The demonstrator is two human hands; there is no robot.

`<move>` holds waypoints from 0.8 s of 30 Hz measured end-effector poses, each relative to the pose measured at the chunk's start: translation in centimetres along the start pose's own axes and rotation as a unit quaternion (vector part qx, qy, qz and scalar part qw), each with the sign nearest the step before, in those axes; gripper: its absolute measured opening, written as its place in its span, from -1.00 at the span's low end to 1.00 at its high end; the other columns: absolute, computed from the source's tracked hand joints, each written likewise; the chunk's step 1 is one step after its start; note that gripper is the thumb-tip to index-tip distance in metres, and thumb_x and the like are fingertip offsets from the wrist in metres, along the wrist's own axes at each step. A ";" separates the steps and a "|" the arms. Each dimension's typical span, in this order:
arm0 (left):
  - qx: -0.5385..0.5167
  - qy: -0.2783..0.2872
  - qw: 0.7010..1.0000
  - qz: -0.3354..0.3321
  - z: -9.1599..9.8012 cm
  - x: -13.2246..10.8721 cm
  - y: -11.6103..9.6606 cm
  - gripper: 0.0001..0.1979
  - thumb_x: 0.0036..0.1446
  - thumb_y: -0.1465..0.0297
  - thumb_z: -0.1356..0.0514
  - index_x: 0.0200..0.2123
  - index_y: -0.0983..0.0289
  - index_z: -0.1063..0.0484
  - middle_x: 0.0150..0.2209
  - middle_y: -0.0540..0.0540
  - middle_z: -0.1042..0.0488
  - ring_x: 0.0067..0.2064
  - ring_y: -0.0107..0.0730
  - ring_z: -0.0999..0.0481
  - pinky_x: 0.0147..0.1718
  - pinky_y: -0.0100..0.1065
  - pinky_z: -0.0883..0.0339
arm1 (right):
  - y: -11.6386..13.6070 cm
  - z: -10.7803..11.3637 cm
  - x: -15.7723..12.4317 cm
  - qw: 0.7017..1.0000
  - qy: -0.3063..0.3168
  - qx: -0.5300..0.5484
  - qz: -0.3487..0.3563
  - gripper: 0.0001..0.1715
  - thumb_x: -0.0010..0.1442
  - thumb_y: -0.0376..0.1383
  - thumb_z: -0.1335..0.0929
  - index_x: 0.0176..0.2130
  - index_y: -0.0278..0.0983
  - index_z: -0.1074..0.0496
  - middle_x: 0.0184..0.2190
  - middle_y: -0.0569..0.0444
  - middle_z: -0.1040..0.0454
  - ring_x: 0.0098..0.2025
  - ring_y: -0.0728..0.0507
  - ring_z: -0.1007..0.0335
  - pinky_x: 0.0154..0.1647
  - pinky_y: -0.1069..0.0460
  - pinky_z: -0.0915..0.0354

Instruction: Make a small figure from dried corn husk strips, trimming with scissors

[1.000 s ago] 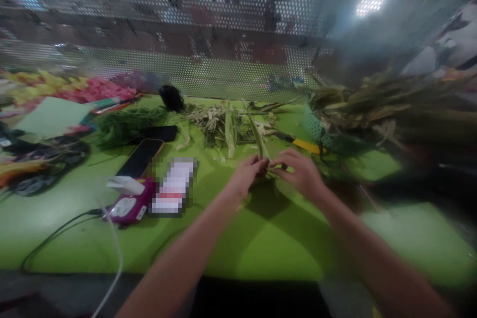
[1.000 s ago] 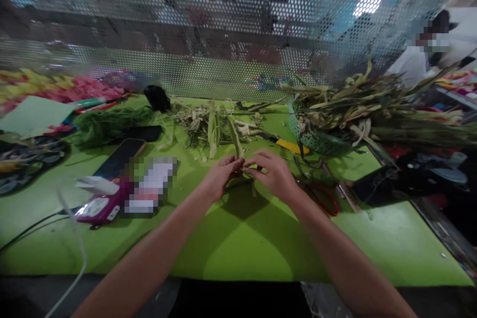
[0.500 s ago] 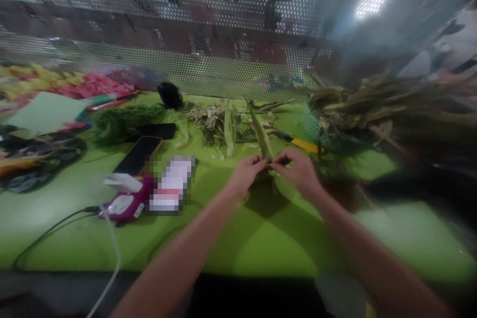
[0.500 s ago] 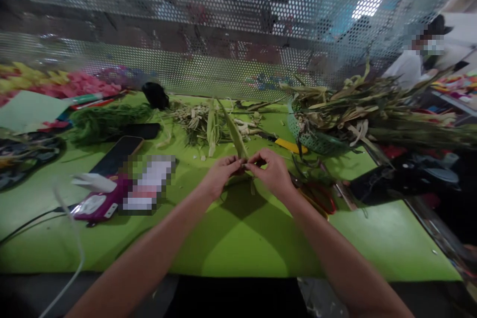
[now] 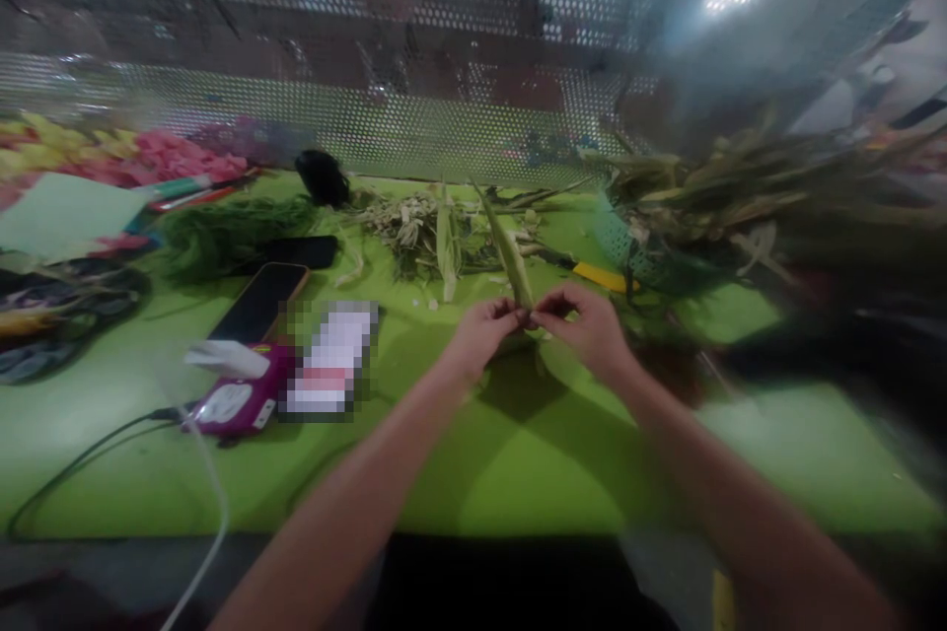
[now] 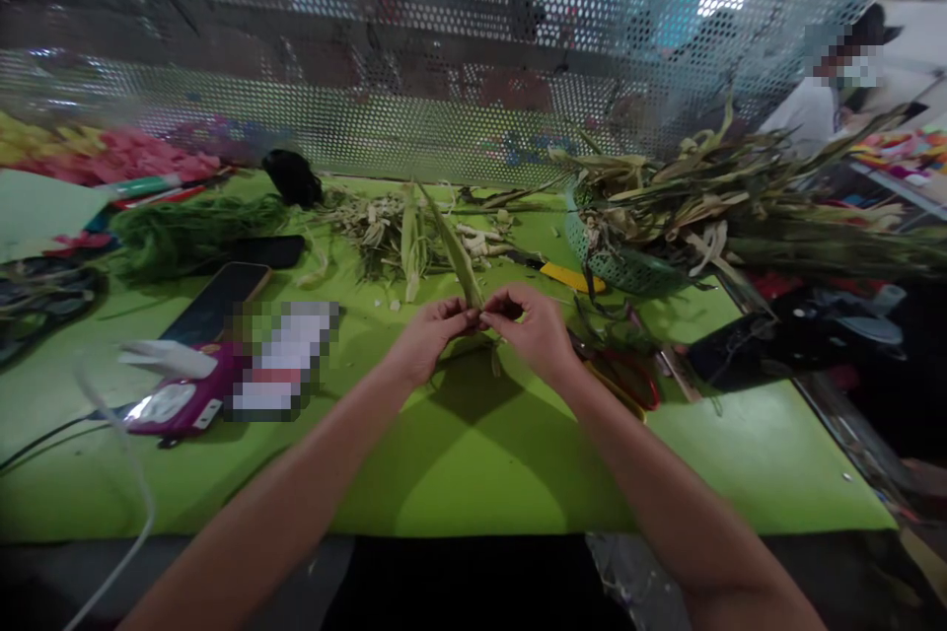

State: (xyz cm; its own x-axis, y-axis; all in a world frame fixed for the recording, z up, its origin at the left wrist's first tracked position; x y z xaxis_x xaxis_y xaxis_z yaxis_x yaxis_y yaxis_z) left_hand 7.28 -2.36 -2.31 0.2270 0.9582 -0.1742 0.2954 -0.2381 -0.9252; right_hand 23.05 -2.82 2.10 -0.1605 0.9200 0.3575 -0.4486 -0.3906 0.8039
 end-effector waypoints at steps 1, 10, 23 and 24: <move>-0.004 -0.005 1.000 0.003 0.1 0.0 0.0 -0.84 -0.05 0.37 -0.39 -0.41 0.33 -0.53 -0.45 0.05 -0.55 -0.34 -0.48 -0.51 -0.16 -0.38 -0.40 | 0.1 0.1 0.0 1.000 0.006 -0.005 0.014 -0.94 0.10 -0.27 -0.45 -0.37 -0.23 -0.52 -0.44 0.10 -0.55 -0.37 -0.10 -0.44 -0.31 0.00 -0.35; -0.059 -0.001 0.997 0.043 0.0 0.0 0.1 -0.89 0.00 0.46 -0.37 -0.43 0.36 -0.50 -0.46 0.03 -0.52 -0.42 -0.58 -0.47 -0.27 -0.47 -0.40 | 0.3 0.7 0.0 0.983 0.057 -0.108 0.135 -0.89 0.22 -0.27 -0.42 -0.24 -0.14 -0.60 -0.31 0.07 -0.57 -0.27 -0.12 -0.47 -0.24 -0.02 -0.39; 0.004 0.020 1.000 -0.002 -0.6 -0.3 -0.1 -0.92 0.12 0.43 -0.27 -0.38 0.33 -0.54 -0.43 0.07 -0.55 -0.35 -0.49 -0.51 -0.24 -0.42 -0.35 | -0.1 0.4 0.1 0.986 0.025 -0.134 0.099 -0.95 0.20 -0.36 -0.41 -0.34 -0.25 -0.47 -0.40 0.09 -0.48 -0.36 -0.07 -0.39 -0.33 0.05 -0.26; 0.014 0.022 1.000 -0.010 -0.7 -0.4 -0.3 -0.91 0.12 0.42 -0.27 -0.38 0.33 -0.54 -0.43 0.07 -0.55 -0.34 -0.48 -0.51 -0.24 -0.41 -0.34 | -0.1 0.4 0.1 0.986 0.019 -0.135 0.094 -0.95 0.19 -0.37 -0.41 -0.35 -0.26 -0.46 -0.41 0.10 -0.48 -0.37 -0.07 -0.38 -0.34 0.06 -0.25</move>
State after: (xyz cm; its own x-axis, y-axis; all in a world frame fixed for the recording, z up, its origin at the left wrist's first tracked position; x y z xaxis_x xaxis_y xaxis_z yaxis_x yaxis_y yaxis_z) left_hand 7.78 -2.77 -1.73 0.2629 0.9544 -0.1413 0.2750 -0.2145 -0.9372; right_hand 23.41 -2.72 2.21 -0.2939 0.8349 0.4653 -0.6248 -0.5363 0.5675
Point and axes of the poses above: each hand's wrist, its own x-axis towards the middle knuckle, its own z-axis out of the back of the hand, y = z × x, the point moved 3 cm from there along x, towards the middle knuckle
